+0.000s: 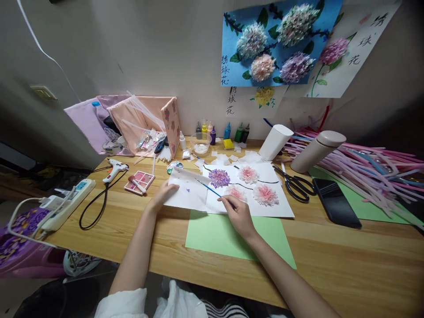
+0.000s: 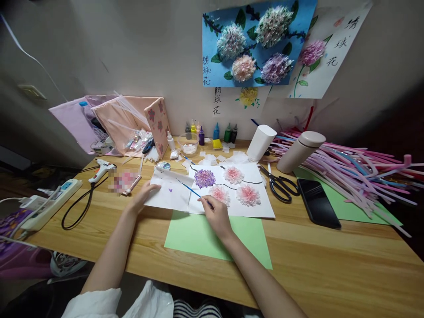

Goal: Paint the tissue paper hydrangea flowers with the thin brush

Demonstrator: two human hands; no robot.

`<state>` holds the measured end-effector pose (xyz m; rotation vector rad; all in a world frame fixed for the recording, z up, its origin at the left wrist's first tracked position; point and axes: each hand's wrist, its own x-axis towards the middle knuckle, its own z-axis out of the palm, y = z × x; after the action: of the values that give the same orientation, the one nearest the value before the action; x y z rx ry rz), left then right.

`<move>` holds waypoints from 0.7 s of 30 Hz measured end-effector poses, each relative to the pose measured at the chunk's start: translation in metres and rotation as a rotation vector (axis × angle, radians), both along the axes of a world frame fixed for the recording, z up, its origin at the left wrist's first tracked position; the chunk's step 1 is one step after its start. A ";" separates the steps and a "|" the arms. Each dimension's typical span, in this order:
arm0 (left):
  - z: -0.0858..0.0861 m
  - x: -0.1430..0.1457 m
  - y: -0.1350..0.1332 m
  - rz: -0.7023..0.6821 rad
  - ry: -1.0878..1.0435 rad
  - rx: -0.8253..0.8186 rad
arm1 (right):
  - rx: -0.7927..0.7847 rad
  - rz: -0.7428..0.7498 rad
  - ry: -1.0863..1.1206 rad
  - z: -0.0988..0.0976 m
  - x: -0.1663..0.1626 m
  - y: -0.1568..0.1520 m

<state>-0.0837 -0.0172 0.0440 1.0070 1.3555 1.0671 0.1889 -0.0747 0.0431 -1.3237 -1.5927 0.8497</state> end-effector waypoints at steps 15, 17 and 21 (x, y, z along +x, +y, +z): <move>-0.012 -0.056 -0.004 0.324 0.641 0.130 | 0.289 0.110 -0.608 -0.015 -0.116 0.033; -0.011 -0.048 -0.008 0.338 0.724 0.187 | 0.278 0.101 -0.647 -0.013 -0.124 0.028; -0.003 -0.028 -0.022 0.331 0.882 0.346 | 0.146 0.127 -0.656 -0.012 -0.095 -0.014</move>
<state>-0.1115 -0.0389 0.0408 1.6652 2.1440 1.1733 0.0937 -0.0884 0.0311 -1.4919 -2.2132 0.3641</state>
